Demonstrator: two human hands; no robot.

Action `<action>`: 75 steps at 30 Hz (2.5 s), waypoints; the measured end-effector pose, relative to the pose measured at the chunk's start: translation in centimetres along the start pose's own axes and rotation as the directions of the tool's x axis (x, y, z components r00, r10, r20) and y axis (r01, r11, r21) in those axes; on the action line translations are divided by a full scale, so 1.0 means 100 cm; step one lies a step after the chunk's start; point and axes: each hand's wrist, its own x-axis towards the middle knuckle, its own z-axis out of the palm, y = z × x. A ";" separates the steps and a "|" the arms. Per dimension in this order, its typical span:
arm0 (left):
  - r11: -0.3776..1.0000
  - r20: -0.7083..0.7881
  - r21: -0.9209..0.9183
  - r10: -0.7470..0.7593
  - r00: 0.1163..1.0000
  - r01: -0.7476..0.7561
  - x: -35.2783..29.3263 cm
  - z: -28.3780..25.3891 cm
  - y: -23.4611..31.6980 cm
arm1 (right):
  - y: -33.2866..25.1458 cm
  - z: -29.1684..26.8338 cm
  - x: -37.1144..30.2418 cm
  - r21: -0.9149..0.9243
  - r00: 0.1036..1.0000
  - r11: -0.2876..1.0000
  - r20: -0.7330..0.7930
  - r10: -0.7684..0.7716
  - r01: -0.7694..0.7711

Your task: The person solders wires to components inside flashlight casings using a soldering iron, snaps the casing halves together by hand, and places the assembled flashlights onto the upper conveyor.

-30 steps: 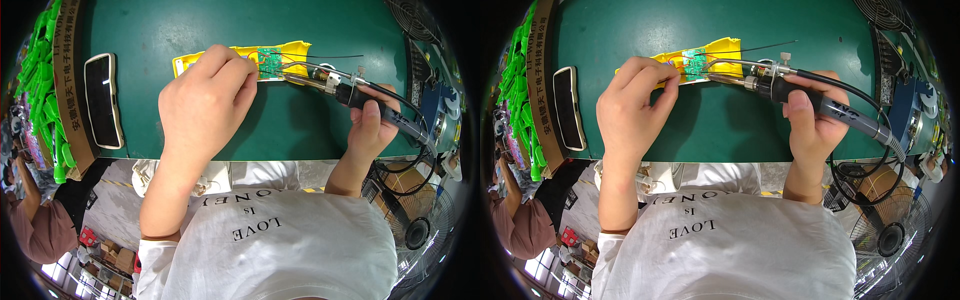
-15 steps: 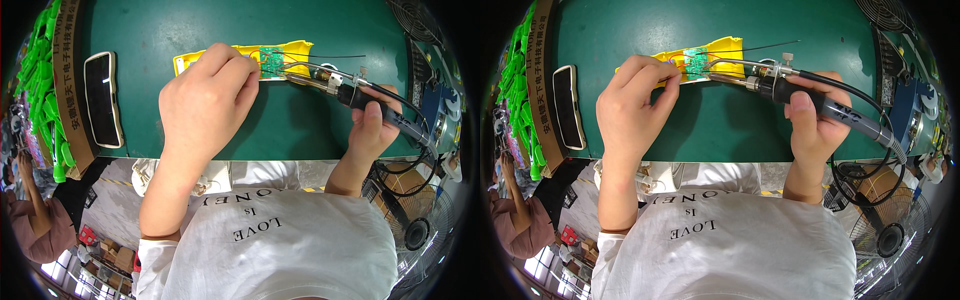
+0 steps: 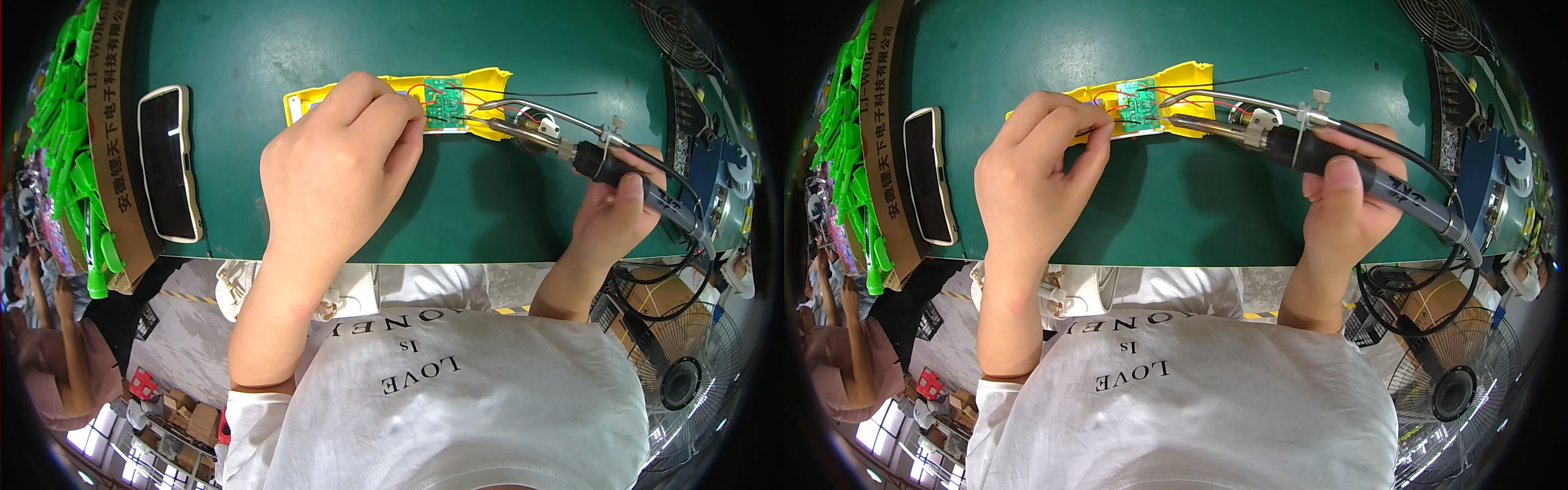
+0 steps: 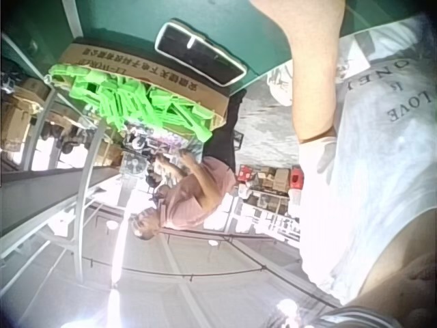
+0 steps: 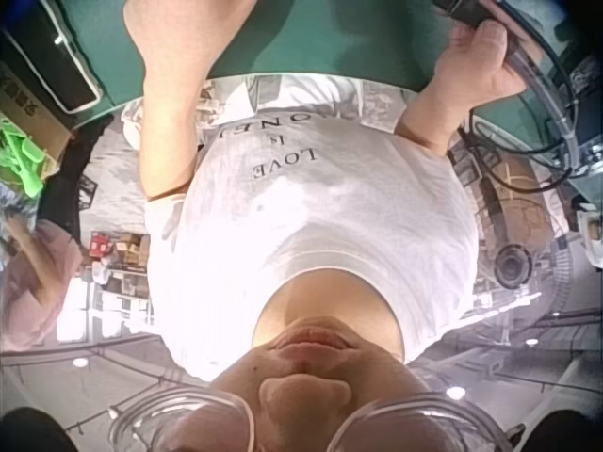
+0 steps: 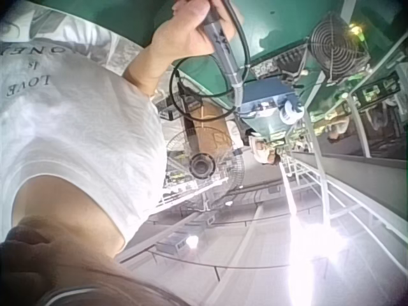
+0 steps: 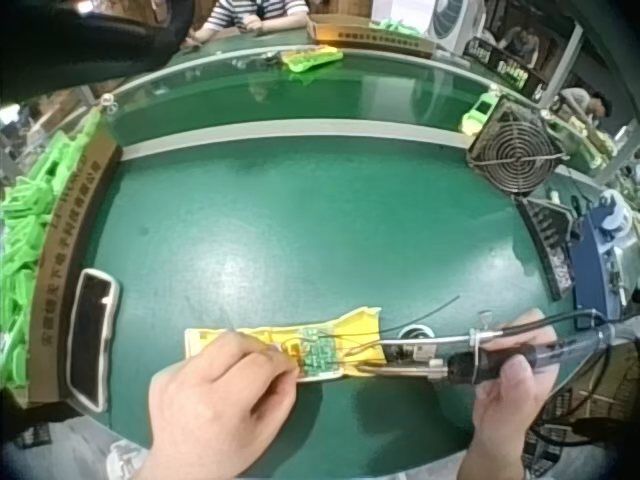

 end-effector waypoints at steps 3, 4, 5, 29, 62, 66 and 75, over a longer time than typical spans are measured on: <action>1.000 0.008 0.004 -0.016 1.000 0.016 0.001 -0.001 0.000 | 0.008 -0.004 0.002 0.080 1.000 0.997 -0.003 -0.018 0.018; 0.999 0.017 0.004 -0.034 0.999 0.034 0.001 -0.001 0.000 | 0.008 -0.002 0.002 0.085 1.000 0.996 -0.002 -0.020 0.021; 0.999 0.008 0.029 -0.032 0.999 0.031 0.001 -0.004 -0.001 | 0.007 0.005 0.003 0.114 0.998 0.993 -0.067 -0.022 0.029; 0.600 -0.262 0.261 -0.710 0.653 0.756 -0.060 -0.191 -0.163 | 0.019 -0.018 -0.004 0.285 0.993 0.958 -0.110 0.053 -0.019; 0.992 0.537 -0.105 0.120 0.835 -0.075 0.034 -0.010 0.004 | -0.007 -0.035 0.045 0.398 0.978 0.914 -0.207 0.001 0.083; 0.997 0.547 -0.059 0.069 0.834 -0.044 0.020 -0.025 -0.002 | -0.005 -0.035 0.046 0.416 0.986 0.905 -0.164 -0.020 0.088; 0.938 0.353 -0.129 0.346 0.869 -0.321 0.023 -0.019 0.030 | -0.008 -0.027 0.049 0.427 0.981 0.901 -0.193 0.005 0.080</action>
